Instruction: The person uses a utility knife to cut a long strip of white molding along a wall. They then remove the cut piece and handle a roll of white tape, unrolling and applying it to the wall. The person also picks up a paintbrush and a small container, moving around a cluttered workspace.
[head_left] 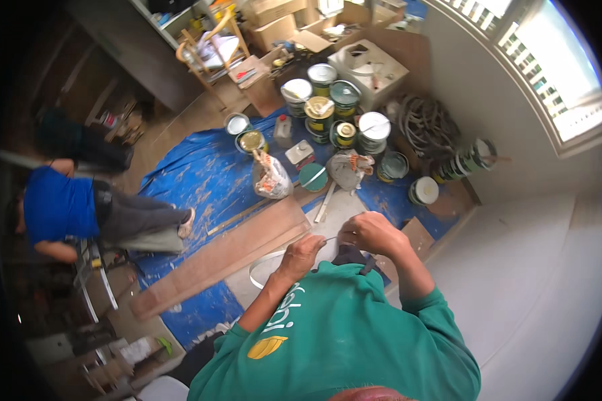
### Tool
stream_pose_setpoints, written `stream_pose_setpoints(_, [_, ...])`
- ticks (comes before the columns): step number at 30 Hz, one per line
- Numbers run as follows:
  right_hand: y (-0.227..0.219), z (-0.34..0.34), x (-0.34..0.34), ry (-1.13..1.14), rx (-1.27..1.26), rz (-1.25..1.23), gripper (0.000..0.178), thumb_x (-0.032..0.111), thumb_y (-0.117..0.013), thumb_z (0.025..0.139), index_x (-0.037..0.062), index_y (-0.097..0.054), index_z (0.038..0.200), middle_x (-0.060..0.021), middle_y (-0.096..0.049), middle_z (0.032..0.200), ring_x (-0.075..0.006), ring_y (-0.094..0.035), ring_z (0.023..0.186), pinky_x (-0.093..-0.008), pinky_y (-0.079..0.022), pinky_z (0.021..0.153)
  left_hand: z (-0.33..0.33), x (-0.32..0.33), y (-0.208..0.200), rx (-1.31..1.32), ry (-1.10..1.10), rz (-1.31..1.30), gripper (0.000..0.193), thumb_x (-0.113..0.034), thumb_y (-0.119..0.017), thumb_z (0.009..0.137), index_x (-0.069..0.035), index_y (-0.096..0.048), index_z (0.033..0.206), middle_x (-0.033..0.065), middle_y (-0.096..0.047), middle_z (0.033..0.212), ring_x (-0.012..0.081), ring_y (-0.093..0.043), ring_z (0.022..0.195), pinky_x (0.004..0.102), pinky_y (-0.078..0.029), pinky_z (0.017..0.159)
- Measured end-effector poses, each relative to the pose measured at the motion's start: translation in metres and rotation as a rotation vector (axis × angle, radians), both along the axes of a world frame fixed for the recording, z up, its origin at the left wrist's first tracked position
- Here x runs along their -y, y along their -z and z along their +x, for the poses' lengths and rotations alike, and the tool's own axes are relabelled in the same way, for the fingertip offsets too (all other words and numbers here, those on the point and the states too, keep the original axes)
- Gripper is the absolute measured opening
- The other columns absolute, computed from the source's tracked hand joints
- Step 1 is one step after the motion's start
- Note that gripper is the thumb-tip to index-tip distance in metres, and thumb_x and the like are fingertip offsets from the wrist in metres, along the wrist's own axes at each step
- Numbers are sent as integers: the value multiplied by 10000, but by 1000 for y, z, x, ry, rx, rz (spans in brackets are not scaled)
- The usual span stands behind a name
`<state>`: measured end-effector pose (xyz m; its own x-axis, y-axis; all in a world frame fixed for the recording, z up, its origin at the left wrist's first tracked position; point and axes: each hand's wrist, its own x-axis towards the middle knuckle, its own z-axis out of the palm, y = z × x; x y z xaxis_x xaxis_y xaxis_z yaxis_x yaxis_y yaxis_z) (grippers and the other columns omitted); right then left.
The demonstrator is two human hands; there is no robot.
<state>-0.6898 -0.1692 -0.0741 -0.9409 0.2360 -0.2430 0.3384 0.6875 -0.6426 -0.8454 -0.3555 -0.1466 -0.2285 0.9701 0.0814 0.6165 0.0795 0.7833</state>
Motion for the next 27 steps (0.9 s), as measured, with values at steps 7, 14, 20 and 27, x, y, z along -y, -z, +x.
stream_pose_setpoints(7, [-32, -6, -67, 279, -261, -640, 424, 205, -783, 804, 1, -653, 1153, -120, -697, 960, -158, -631, 823, -307, -514, 752, 4, -9, -16, 287, -334, -77, 169, -119, -559, 952, 29, -635, 984, 110, -620, 784, 232, -626, 695, 346, -503, 635])
stream_pose_setpoints(14, [-8, -76, -4, 16, -82, -819, 430, 235, -774, 847, 3, -610, 1171, -73, -659, 969, -140, -595, 793, -304, -493, 704, -11, 12, -46, 939, -507, -106, 242, -236, -548, 1007, -30, -673, 985, 5, -585, 682, 68, -544, 596, 235, -453, 547])
stream_pose_setpoints(20, [1, -121, 44, -161, -157, -1022, 344, 236, -818, 792, -38, -644, 903, -100, -655, 819, -171, -629, 631, -272, -519, 547, -20, 55, -44, 1028, -429, -65, 308, -319, -604, 982, -27, -687, 933, 15, -638, 735, 67, -566, 609, 242, -442, 527])
stream_pose_setpoints(27, [-25, -162, 1, 459, -550, -681, 325, 325, -665, 888, 3, -637, 856, -30, -564, 662, -112, -553, 538, -264, -438, 478, -9, 107, -27, 160, -727, 48, 253, -171, -661, 896, 7, -640, 1074, 188, -656, 917, 358, -626, 840, 422, -496, 766])
